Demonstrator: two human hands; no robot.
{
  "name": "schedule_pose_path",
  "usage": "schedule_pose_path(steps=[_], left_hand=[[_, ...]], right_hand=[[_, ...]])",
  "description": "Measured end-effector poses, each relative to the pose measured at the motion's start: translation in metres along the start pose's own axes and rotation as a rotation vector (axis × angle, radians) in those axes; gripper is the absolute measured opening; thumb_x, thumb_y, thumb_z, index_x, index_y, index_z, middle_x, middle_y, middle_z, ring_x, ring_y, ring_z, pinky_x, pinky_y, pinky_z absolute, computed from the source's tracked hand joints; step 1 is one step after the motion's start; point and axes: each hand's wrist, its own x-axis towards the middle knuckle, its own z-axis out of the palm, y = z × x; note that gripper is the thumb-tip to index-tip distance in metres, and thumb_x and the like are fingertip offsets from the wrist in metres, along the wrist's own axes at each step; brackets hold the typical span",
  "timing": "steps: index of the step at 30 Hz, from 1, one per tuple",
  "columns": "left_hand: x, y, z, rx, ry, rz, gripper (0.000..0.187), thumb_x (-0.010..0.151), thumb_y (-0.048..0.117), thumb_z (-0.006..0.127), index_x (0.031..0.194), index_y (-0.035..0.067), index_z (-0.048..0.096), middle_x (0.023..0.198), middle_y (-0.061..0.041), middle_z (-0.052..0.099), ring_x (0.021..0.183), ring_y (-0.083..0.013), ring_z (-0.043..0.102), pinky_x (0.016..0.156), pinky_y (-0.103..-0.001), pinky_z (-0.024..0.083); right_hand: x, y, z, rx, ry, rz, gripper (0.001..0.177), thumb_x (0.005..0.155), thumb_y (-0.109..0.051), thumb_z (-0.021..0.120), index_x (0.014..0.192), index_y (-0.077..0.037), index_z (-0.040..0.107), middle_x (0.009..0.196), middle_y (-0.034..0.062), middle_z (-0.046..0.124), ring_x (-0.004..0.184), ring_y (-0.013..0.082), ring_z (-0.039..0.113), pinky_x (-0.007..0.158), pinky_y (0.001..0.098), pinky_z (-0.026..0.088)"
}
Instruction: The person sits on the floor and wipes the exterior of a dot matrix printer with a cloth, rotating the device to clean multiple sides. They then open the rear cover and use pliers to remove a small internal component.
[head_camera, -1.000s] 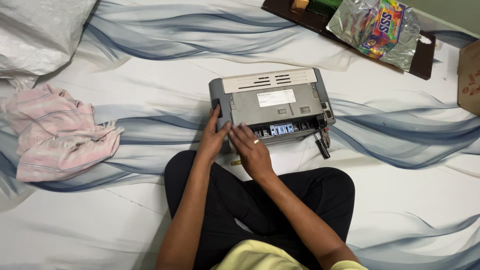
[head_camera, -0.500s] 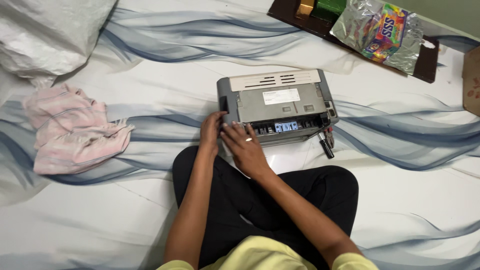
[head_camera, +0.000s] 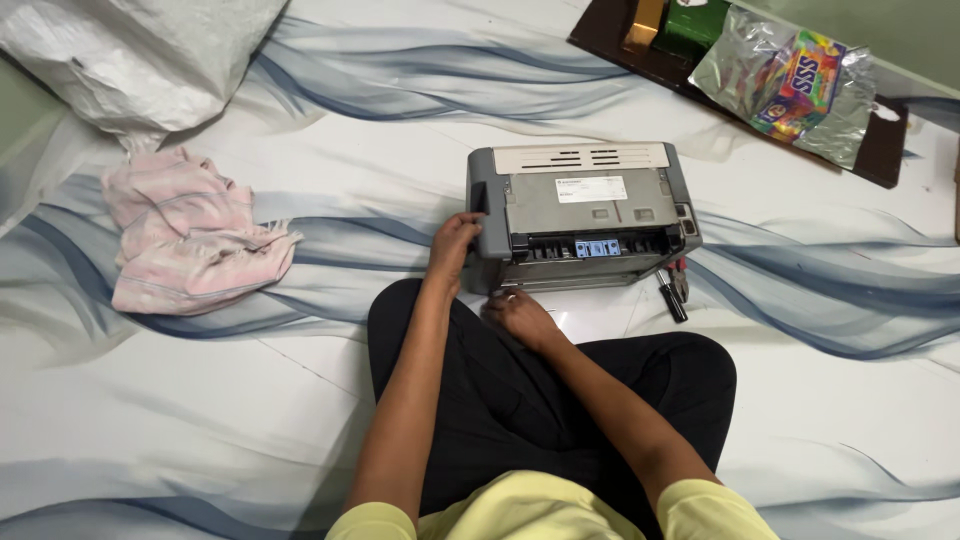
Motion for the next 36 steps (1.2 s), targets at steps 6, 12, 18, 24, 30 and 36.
schedule_pose_path(steps=[6, 12, 18, 24, 30, 36], left_hand=[[-0.004, 0.005, 0.003, 0.203, 0.286, 0.335, 0.02, 0.095, 0.023, 0.071, 0.106, 0.006, 0.073, 0.103, -0.005, 0.072, 0.1, -0.0173, 0.066, 0.092, -0.032, 0.051], [-0.062, 0.046, 0.036, 0.861, 0.191, 0.846, 0.037, 0.085, 0.011, 0.071, 0.121, 0.006, 0.065, 0.138, -0.016, 0.061, 0.137, -0.0383, 0.051, 0.115, -0.05, 0.04], [-0.069, 0.071, 0.11, 1.163, -0.303, 0.831, 0.051, 0.084, 0.026, 0.078, 0.133, 0.02, 0.064, 0.156, -0.01, 0.05, 0.15, -0.0343, 0.036, 0.12, -0.062, 0.022], [-0.034, 0.064, 0.174, 1.488, -0.426, 0.682, 0.087, 0.075, 0.045, 0.083, 0.152, 0.026, 0.046, 0.163, -0.011, 0.032, 0.15, -0.0378, 0.024, 0.117, -0.068, 0.011], [-0.027, 0.054, 0.177, 1.471, -0.379, 0.699, 0.087, 0.076, 0.052, 0.079, 0.153, 0.027, 0.046, 0.163, -0.013, 0.034, 0.151, -0.0391, 0.026, 0.119, -0.066, 0.012], [-0.023, 0.053, 0.186, 1.471, -0.299, 0.718, 0.082, 0.079, 0.048, 0.078, 0.151, 0.023, 0.05, 0.161, -0.014, 0.037, 0.15, -0.0388, 0.03, 0.118, -0.068, 0.013]], right_hand=[[-0.043, 0.023, -0.025, 0.751, 0.403, 0.583, 0.024, 0.093, 0.0, 0.063, 0.11, -0.008, 0.078, 0.107, 0.0073, 0.075, 0.094, 0.0261, 0.07, 0.083, 0.0367, 0.057], [-0.117, 0.081, -0.05, 1.621, 1.257, 0.943, 0.028, 0.1, 0.008, 0.053, 0.121, -0.005, 0.067, 0.111, 0.0139, 0.063, 0.093, 0.0271, 0.06, 0.08, 0.0404, 0.051], [-0.171, 0.124, -0.081, 1.97, 2.029, 0.867, 0.038, 0.091, 0.005, 0.035, 0.121, -0.007, 0.057, 0.123, 0.0211, 0.064, 0.107, 0.0374, 0.068, 0.091, 0.0506, 0.06], [-0.109, 0.123, -0.089, 1.259, 1.926, 0.919, 0.044, 0.101, -0.008, 0.045, 0.144, -0.001, 0.052, 0.145, 0.0214, 0.055, 0.132, 0.0371, 0.052, 0.108, 0.047, 0.043], [-0.045, 0.098, -0.068, 0.702, 1.45, 1.191, 0.082, 0.108, -0.063, 0.022, 0.166, -0.008, 0.005, 0.175, 0.0121, 0.0, 0.161, 0.0275, -0.006, 0.128, 0.0411, -0.002], [-0.06, 0.124, -0.038, 1.477, 1.457, 1.079, 0.093, 0.096, -0.075, 0.023, 0.165, -0.015, 0.003, 0.173, 0.0057, 0.005, 0.159, 0.0252, 0.008, 0.126, 0.0402, 0.01]])
